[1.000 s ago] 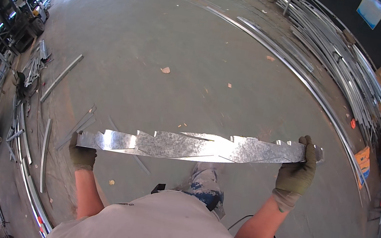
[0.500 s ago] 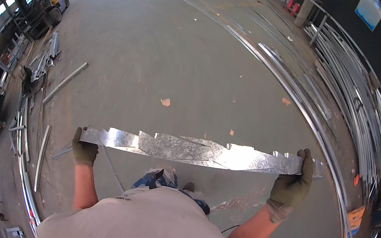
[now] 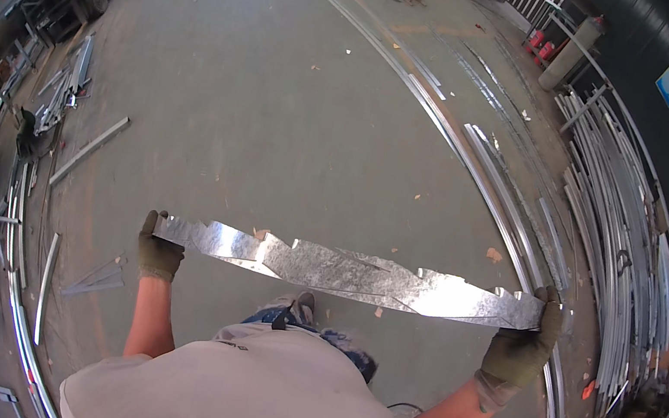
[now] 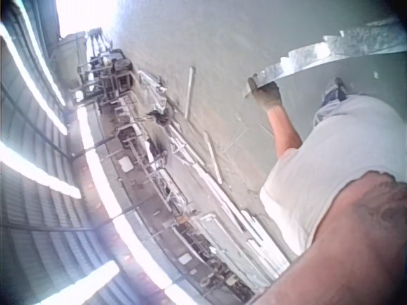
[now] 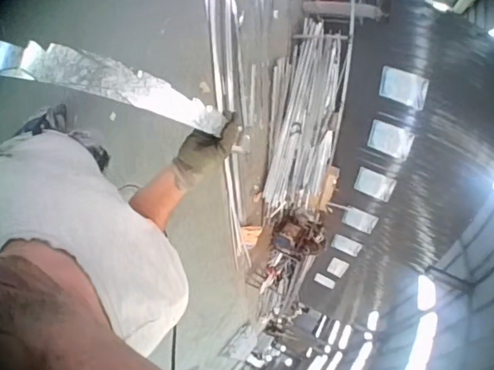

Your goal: The person picks up a long metal strip and sits on the floor. They use pliers to cut the metal strip into smaller pieces, placing the cut pieces on the floor.

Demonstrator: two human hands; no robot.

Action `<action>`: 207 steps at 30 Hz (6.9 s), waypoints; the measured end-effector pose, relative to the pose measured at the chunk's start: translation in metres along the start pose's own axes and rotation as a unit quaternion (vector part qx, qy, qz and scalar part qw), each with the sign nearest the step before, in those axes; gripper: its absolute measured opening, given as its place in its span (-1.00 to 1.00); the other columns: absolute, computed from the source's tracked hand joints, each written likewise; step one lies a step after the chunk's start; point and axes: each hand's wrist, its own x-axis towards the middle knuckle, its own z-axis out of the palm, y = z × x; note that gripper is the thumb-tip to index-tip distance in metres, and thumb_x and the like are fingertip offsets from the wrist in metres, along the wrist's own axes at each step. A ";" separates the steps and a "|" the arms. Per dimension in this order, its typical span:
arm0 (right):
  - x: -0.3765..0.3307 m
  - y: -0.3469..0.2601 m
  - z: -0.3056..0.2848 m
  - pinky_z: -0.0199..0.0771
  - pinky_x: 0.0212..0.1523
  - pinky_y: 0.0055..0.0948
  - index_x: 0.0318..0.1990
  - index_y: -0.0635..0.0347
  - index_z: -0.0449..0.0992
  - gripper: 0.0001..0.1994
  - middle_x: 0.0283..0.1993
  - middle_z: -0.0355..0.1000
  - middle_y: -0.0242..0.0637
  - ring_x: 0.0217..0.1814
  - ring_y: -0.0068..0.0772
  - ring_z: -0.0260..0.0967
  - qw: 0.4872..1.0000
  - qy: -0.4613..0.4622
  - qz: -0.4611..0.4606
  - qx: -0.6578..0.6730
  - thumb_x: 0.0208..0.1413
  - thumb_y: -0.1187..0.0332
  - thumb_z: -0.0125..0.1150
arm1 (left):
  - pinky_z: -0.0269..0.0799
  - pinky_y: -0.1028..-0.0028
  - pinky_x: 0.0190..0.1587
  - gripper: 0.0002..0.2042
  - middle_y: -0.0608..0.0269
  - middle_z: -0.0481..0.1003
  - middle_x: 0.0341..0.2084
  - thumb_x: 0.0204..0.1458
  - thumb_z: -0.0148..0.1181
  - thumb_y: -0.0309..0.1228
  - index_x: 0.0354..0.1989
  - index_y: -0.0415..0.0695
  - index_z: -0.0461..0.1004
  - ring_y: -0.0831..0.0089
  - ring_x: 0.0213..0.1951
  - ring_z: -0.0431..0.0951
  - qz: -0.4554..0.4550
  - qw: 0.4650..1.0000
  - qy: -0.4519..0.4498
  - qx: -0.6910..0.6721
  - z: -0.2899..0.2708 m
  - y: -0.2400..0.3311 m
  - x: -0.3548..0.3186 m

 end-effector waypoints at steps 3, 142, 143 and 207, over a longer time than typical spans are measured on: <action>0.061 0.025 0.035 0.54 0.14 -0.22 0.14 0.30 0.52 -0.63 0.07 0.54 -0.18 0.09 -0.35 0.49 0.999 0.041 -0.019 0.005 0.30 0.26 0.18 | 0.59 0.22 -0.19 -0.77 0.32 0.64 -0.34 0.15 0.25 -0.11 -0.27 0.01 0.57 0.27 -0.25 0.65 0.003 1.000 -0.021 -0.014 0.048 -0.009 0.053; 1.751 1.549 1.337 0.21 0.43 -0.09 0.30 0.24 0.43 -0.59 0.40 0.31 -0.24 0.42 -0.26 0.25 0.400 -0.703 0.485 -0.334 0.32 0.45 0.04 | 0.56 0.26 -0.02 -0.75 0.25 0.57 -0.22 0.31 0.14 -0.23 -0.10 -0.19 0.51 0.34 -0.11 0.60 0.499 0.425 0.482 -0.582 1.401 -0.836 1.482; 1.757 1.554 1.334 0.22 0.42 -0.08 0.30 0.23 0.44 -0.60 0.39 0.32 -0.24 0.41 -0.27 0.25 0.389 -0.718 0.476 -0.328 0.33 0.43 0.05 | 0.55 0.27 -0.03 -0.74 0.27 0.56 -0.24 0.32 0.13 -0.22 -0.10 -0.19 0.51 0.35 -0.13 0.59 0.491 0.414 0.503 -0.579 1.400 -0.837 1.488; 1.790 1.924 1.058 0.64 0.19 -0.18 -0.06 0.43 0.53 -0.74 0.06 0.52 -0.03 0.07 -0.12 0.52 0.281 -0.641 0.705 -0.115 0.23 0.39 0.31 | 0.18 -0.12 0.39 -0.25 -0.24 -0.07 0.41 0.21 0.19 -0.24 0.44 -0.26 -0.07 -0.17 0.43 0.05 0.391 0.383 0.591 -0.592 1.184 -1.032 1.770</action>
